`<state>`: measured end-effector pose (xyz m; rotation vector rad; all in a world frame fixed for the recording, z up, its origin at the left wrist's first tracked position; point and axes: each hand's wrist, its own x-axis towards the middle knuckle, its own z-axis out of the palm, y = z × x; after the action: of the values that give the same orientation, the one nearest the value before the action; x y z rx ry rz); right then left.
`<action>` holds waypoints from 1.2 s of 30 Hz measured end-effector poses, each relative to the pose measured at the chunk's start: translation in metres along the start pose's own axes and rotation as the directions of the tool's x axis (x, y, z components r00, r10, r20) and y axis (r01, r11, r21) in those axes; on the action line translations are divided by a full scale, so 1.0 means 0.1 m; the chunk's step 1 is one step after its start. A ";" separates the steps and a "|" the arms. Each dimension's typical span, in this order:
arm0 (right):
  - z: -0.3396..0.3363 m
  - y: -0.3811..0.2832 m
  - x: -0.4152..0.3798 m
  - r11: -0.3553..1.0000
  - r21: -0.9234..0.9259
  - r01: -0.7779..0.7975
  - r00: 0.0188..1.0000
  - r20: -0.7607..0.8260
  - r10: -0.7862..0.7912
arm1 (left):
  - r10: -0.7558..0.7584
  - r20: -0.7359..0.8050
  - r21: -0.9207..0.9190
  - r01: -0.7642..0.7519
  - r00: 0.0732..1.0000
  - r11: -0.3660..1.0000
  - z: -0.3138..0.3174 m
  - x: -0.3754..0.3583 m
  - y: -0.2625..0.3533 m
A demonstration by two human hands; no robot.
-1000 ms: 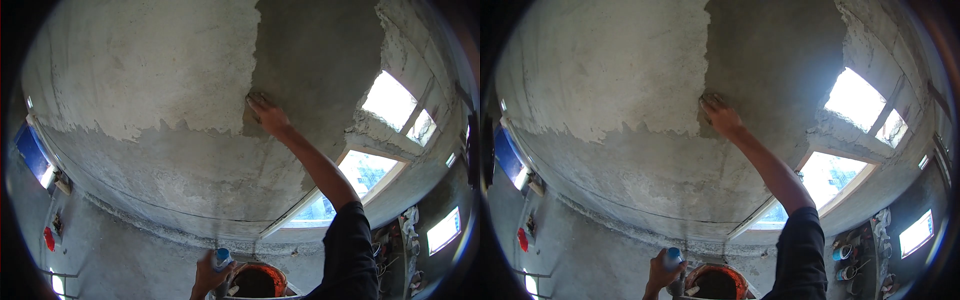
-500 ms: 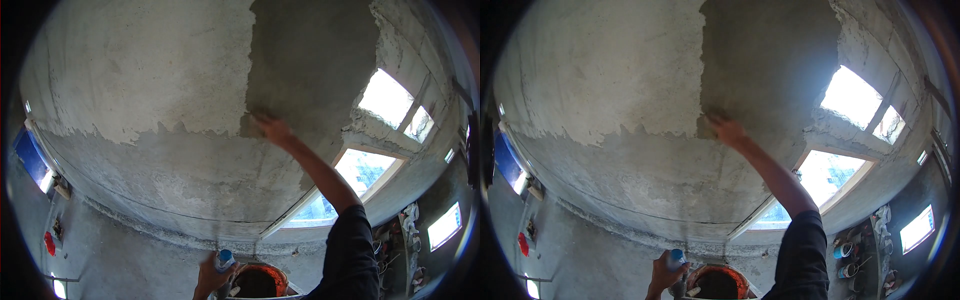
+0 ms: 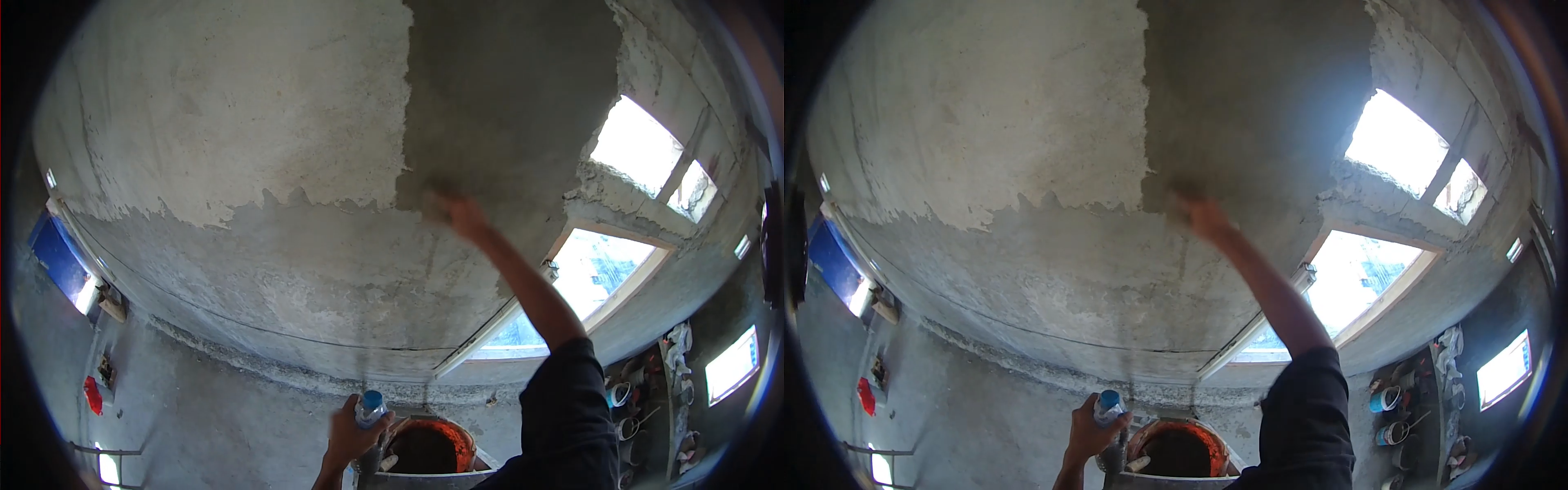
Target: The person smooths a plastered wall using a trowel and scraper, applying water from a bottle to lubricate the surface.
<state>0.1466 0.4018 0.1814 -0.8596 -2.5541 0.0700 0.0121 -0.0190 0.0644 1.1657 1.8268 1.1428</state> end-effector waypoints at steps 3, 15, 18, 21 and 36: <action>0.72 -0.39 -1.01 0.942 0.329 -0.060 0.981 -0.155 0.116 | -0.005 0.009 0.023 0.005 1.000 1.000 -0.04 0.02 0.07; 1.42 -1.70 -3.72 -0.830 0.555 -0.054 0.526 0.723 0.449 | -0.135 0.450 0.417 -0.074 0.883 0.906 0.33 0.34 0.31; 1.33 -1.96 -3.89 -0.062 0.973 -0.222 0.683 0.200 0.703 | -0.196 0.592 0.522 -0.187 0.781 0.832 0.52 0.34 0.46; 1.15 -1.89 -3.86 -0.534 0.845 0.034 0.581 0.418 0.699 | -0.194 0.695 0.500 -0.272 0.692 0.822 0.69 0.43 0.43; 0.79 -1.78 -3.96 -0.576 0.816 0.039 0.471 0.494 0.731 | -0.331 0.806 0.452 -0.149 0.491 0.879 1.00 0.64 0.34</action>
<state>0.2933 0.0336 -0.0124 -0.8812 -0.3363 1.7528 0.0866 0.0786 0.0514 1.5007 1.2817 -0.1113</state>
